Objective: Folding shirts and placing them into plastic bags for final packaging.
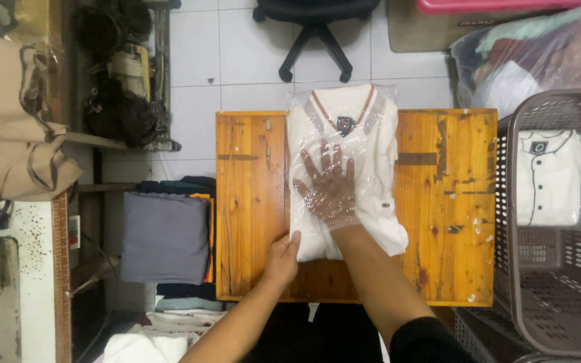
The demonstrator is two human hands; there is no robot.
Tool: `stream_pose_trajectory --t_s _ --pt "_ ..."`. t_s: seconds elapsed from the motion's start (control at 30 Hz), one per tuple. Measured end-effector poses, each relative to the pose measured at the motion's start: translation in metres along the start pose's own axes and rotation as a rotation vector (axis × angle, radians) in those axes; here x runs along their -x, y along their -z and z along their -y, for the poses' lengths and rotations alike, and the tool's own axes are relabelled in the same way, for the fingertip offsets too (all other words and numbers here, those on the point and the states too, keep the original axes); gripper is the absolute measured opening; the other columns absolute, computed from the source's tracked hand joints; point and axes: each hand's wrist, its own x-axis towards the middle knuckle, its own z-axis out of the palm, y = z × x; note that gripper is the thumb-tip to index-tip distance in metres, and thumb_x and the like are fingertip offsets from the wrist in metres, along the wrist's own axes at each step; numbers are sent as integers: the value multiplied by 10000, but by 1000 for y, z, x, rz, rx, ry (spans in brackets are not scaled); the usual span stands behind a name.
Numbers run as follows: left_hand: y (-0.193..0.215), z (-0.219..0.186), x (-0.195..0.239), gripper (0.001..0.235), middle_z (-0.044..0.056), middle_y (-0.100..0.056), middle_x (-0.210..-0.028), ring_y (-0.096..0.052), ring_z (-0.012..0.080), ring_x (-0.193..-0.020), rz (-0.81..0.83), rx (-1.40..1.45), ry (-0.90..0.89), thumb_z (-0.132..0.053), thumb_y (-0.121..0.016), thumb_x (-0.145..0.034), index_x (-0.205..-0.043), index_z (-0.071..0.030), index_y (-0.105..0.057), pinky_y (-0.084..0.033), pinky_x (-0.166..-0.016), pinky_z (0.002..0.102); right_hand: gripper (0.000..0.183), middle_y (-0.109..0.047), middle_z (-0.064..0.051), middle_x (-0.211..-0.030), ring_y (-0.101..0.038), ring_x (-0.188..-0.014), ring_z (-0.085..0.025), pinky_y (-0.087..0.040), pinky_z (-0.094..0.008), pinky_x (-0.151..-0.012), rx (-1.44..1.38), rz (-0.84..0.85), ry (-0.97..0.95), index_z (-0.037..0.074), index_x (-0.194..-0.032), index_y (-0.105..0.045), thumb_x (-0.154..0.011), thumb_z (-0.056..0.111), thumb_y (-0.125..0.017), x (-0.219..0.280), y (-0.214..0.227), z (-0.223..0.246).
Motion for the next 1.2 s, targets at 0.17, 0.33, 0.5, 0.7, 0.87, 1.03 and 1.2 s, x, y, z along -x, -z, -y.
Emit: stream_pose_trajectory --t_s 0.17,0.33,0.5,0.7,0.87,1.03,1.2 --pt "-6 -40 22 187 18 -613 -705 -527 125 -684 -70 54 -61 -234 -614 -812 -879 -67 -665 -466 -676 304 628 -51 -79 -1452 -27 -1322 -302 1 -485 -1041 2901 -101 258 260 -1392 -73 -864 593 -142 0 11 5" --pt "-7 -27 16 220 37 -563 -686 -506 140 -673 -152 12 -51 -253 -513 -869 -857 -77 -644 -434 -623 281 606 -48 -151 -1438 9 -1323 -302 24 -459 -1047 2793 -89 -8 136 -1387 -104 -889 467 -205 78 28 23" --pt "-1 -47 31 339 155 -636 -928 -599 261 -891 -131 -187 1 -357 -457 -889 -1062 -100 -593 -476 -755 376 428 -412 -45 -1308 -323 -1247 -210 -197 -423 -1018 2605 305 672 189 -1250 -441 -846 327 -458 143 115 55" --pt "-9 -59 35 407 181 -576 -1083 -525 317 -1056 -112 -401 73 -393 -517 -829 -1122 -111 -517 -444 -863 406 955 -386 -262 -1229 -280 -1228 -384 -208 -466 -1028 1876 -768 463 -35 -1235 -364 -551 487 -778 123 122 81" --pt "-32 -69 49 447 223 -562 -1086 -489 321 -1099 48 -373 89 -366 -491 -845 -1119 -16 -540 -405 -894 425 667 -635 -168 -859 -593 -898 -342 -486 -421 -688 1709 -913 125 77 -952 -645 -540 593 -739 116 107 65" --pt "-55 -96 69 596 245 -527 -1130 -452 331 -1136 181 -386 98 -470 -347 -869 -1130 36 -520 -354 -941 443 664 -503 -253 -1024 -496 -1001 -423 -420 -451 -837 2096 -475 62 -54 -1067 -503 -593 359 -715 155 -2 34" --pt "-66 -140 87 647 276 -500 -1146 -437 348 -1148 276 -430 51 -453 -222 -884 -1122 84 -492 -335 -952 439 785 -415 -265 -1150 -401 -1128 -415 -344 -453 -948 2085 -152 -124 -73 -1204 -330 -592 239 -710 157 -25 43"
